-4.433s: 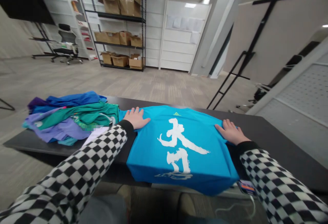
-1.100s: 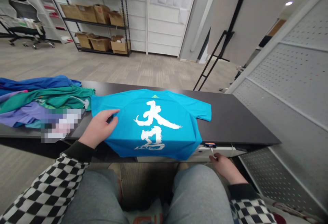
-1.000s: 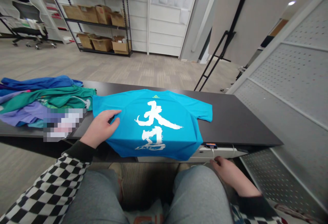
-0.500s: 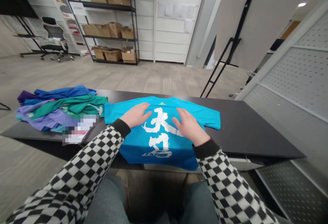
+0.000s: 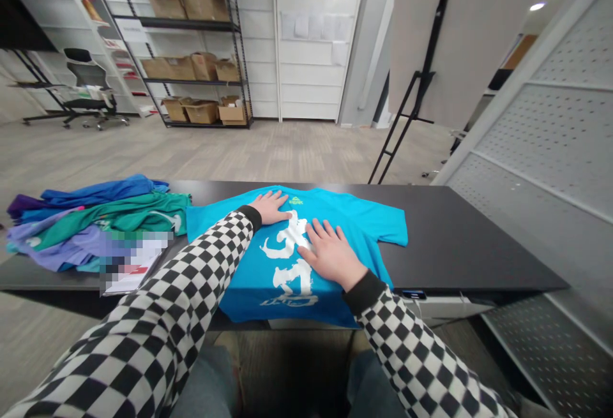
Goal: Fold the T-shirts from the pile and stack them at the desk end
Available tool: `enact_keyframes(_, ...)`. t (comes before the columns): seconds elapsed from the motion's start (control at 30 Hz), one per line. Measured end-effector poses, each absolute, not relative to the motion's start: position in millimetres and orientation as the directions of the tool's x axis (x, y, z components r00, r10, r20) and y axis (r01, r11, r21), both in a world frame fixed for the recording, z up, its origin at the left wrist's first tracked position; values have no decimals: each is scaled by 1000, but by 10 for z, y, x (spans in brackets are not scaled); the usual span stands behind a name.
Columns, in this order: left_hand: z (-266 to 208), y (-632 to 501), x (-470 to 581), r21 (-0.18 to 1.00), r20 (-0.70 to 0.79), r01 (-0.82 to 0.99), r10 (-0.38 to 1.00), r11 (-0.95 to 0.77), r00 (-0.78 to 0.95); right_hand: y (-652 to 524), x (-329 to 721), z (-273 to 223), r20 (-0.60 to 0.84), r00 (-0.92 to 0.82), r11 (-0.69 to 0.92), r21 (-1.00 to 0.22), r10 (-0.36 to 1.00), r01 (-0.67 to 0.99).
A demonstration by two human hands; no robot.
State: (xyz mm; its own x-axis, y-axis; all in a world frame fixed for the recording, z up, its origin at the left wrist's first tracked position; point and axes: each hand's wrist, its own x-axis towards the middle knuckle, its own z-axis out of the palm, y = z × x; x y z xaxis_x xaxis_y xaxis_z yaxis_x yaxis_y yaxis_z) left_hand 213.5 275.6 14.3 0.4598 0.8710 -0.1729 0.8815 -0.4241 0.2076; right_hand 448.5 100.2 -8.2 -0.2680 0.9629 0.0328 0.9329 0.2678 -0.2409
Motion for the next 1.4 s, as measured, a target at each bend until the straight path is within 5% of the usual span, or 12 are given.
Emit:
enact_keyframes(0.23,92,2319,1960,198,10,873,891,-446,453,1306,4765,88,98,-172,191,-246,980,950)
enact_keyframes(0.43,-65,1958,1646,152,-30,936,945,-318,326,1685,5206,-43,6,-22,23,-174,1000,985)
enact_keyframes(0.8,-14,1905,1658,164,94,934,947,-318,306,1666,5185,-59,14,30,-27,-188,999,982)
enact_keyframes(1.03,225,1412,1219,262,259,903,926,-340,274,968,5743,225,311,-181,281,-314,933,907)
enact_keyframes(1.27,-178,934,934,191,103,877,898,-440,428,557,5929,-21,0,-363,360,-138,932,923)
enact_keyframes(1.4,-175,989,891,169,80,872,888,-459,453,605,5975,-29,-59,-380,372,-111,923,921)
